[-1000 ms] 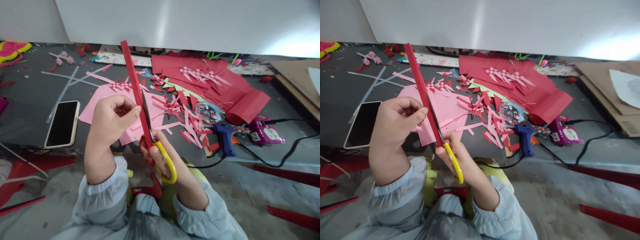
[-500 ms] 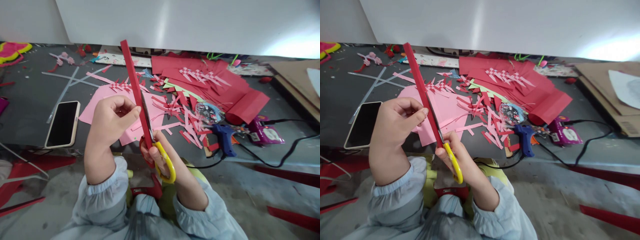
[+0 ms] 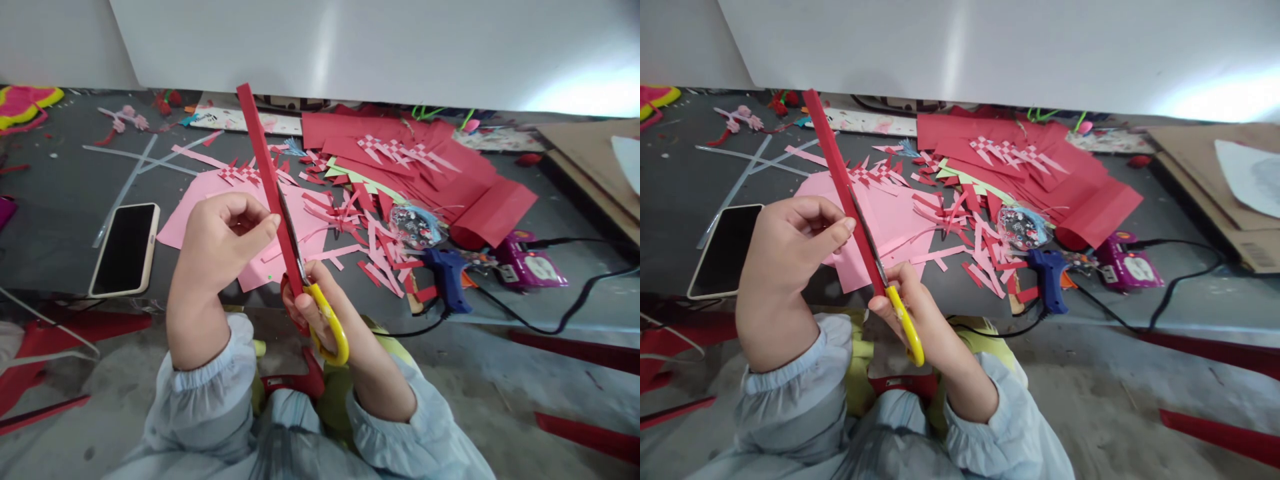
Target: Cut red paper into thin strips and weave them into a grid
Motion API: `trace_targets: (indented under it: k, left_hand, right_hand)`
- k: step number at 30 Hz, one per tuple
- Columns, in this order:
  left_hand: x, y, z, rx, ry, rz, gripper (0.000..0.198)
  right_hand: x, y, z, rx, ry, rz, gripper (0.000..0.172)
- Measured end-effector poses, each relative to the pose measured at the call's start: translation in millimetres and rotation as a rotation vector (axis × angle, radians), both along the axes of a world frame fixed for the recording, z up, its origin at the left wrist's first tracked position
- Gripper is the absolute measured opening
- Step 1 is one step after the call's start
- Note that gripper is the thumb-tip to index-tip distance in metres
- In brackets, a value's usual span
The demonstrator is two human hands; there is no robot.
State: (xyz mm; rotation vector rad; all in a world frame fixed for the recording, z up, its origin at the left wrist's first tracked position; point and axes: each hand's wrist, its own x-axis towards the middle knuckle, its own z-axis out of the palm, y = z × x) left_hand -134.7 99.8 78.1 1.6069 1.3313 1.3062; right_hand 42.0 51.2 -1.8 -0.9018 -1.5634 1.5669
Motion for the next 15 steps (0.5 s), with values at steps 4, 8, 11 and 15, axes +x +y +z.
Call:
trace_targets:
  k: [4, 8, 11, 15]
  left_hand:
    - [0.5, 0.0, -0.2, 0.001, -0.013, -0.009, 0.015]
    - [0.3, 0.1, 0.2, -0.006, -0.007, -0.011, 0.015]
    - [-0.6, -0.1, 0.3, -0.021, -0.006, -0.009, 0.016]
    - [-3.0, 0.1, -0.4, -0.034, -0.012, -0.015, 0.015]
  right_hand:
    - [0.7, -0.9, -2.5, -0.082, 0.086, 0.028, 0.036]
    - [0.4, -1.7, -4.0, -0.099, 0.090, 0.031, 0.035]
    - [0.1, -1.2, -2.5, -0.088, 0.093, 0.016, 0.036]
    - [0.6, 0.1, 0.9, -0.094, 0.073, -0.006, 0.040]
